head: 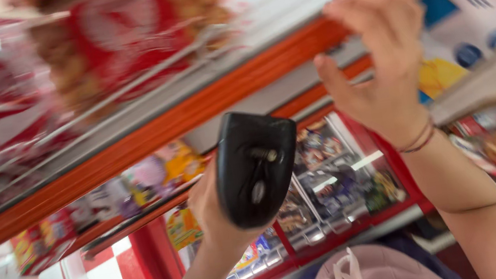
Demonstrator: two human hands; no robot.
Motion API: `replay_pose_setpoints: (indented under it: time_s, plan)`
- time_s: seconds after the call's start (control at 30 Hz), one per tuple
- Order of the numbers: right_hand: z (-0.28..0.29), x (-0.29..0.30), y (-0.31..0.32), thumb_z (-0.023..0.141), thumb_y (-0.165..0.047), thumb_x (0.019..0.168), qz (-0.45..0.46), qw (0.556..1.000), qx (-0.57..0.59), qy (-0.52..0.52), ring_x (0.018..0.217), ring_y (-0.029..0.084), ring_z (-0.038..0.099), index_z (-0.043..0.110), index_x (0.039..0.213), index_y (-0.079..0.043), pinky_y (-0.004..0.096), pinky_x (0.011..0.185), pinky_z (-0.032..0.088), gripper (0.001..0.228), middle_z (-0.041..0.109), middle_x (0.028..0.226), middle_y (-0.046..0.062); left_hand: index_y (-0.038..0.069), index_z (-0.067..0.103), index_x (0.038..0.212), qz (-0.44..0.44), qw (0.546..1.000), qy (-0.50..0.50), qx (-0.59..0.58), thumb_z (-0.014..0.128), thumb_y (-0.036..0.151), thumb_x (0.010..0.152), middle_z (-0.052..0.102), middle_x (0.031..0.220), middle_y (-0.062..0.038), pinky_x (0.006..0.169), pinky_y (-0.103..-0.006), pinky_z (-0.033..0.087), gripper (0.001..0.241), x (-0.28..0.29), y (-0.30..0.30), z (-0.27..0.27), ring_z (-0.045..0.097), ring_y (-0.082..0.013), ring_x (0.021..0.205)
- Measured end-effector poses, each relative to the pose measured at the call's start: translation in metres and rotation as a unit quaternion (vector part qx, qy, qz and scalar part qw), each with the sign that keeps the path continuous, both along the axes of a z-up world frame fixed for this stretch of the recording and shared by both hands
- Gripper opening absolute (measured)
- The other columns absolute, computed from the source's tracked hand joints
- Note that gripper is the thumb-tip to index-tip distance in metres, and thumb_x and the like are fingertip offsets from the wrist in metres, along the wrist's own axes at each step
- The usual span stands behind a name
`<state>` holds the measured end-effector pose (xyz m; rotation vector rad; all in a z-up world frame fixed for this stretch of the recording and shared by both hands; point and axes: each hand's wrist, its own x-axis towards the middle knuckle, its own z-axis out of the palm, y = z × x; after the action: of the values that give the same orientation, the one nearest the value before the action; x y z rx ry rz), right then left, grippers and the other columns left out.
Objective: The person sprays a green bottle, wipes the glass lid of a chest freezer with a green cloth and a checkered cloth, then scans bags of snacks with a handheld scanner.
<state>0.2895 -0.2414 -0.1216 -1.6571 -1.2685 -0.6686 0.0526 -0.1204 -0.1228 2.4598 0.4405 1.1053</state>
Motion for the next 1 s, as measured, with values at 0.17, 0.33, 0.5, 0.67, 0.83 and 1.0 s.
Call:
replay_pose_setpoints:
  time_s: [0.17,0.33,0.5,0.67,0.83,1.0]
  plan:
    - [-0.102,-0.005,-0.069,0.076,-0.008,0.087,-0.043,0.988,-0.049,0.138,0.125,0.035,0.056,0.064,0.129,-0.009,0.047,0.113,0.040,0.043,0.063,0.130,0.012,0.003,0.070,0.111,-0.136,0.963,0.071,-0.220,0.081,0.009,0.071,0.074,0.095,-0.013,0.076,-0.0349,0.057,0.042,0.060,-0.041,-0.084,0.074,-0.0305,0.085]
    - [-0.201,-0.014,-0.166,0.076,-0.010,0.085,-0.156,0.943,-0.115,0.272,0.120,0.034,0.057,0.065,0.127,-0.010,0.046,0.108,0.041,0.044,0.063,0.127,0.011,0.003,0.072,0.106,-0.185,0.907,0.194,-0.326,0.079,0.009,0.076,0.077,0.087,-0.014,0.074,-0.0326,0.057,0.031,0.103,-0.092,-0.163,0.077,-0.0229,0.081]
    - [-0.270,-0.025,-0.257,0.076,-0.013,0.086,-0.278,0.876,-0.146,0.366,0.123,0.032,0.057,0.065,0.129,-0.010,0.046,0.105,0.039,0.045,0.062,0.128,0.010,0.002,0.075,0.098,-0.239,0.866,0.241,-0.366,0.080,0.009,0.079,0.078,0.083,-0.016,0.072,-0.0321,0.059,0.020,0.143,-0.151,-0.208,0.078,-0.0157,0.079]
    - [-0.325,-0.002,-0.320,0.078,-0.024,0.082,-0.470,0.825,-0.230,0.214,0.131,0.039,0.049,0.057,0.143,-0.008,0.049,0.108,0.035,0.066,0.049,0.142,0.022,-0.001,0.074,0.100,-0.299,0.849,0.231,-0.370,0.078,0.008,0.082,0.078,0.088,-0.015,0.076,-0.0314,0.059,0.021,0.184,-0.205,-0.238,0.079,-0.0165,0.086]
    - [-0.380,0.016,-0.359,0.078,-0.028,0.080,-0.463,0.772,-0.288,0.326,0.130,0.039,0.051,0.055,0.144,-0.008,0.049,0.103,0.042,0.071,0.053,0.141,0.021,0.000,0.074,0.096,-0.323,0.822,0.270,-0.384,0.078,0.008,0.079,0.079,0.084,-0.012,0.075,-0.0307,0.059,0.020,0.219,-0.250,-0.280,0.076,-0.0138,0.079]
    - [-0.428,0.026,-0.384,0.077,-0.027,0.083,-0.339,0.756,-0.170,0.533,0.111,0.038,0.066,0.062,0.135,-0.004,0.044,0.097,0.054,0.059,0.066,0.121,0.023,-0.001,0.074,0.092,-0.321,0.805,0.299,-0.400,0.079,0.011,0.080,0.078,0.081,-0.010,0.073,-0.0306,0.058,0.018,0.250,-0.286,-0.316,0.073,-0.0114,0.076]
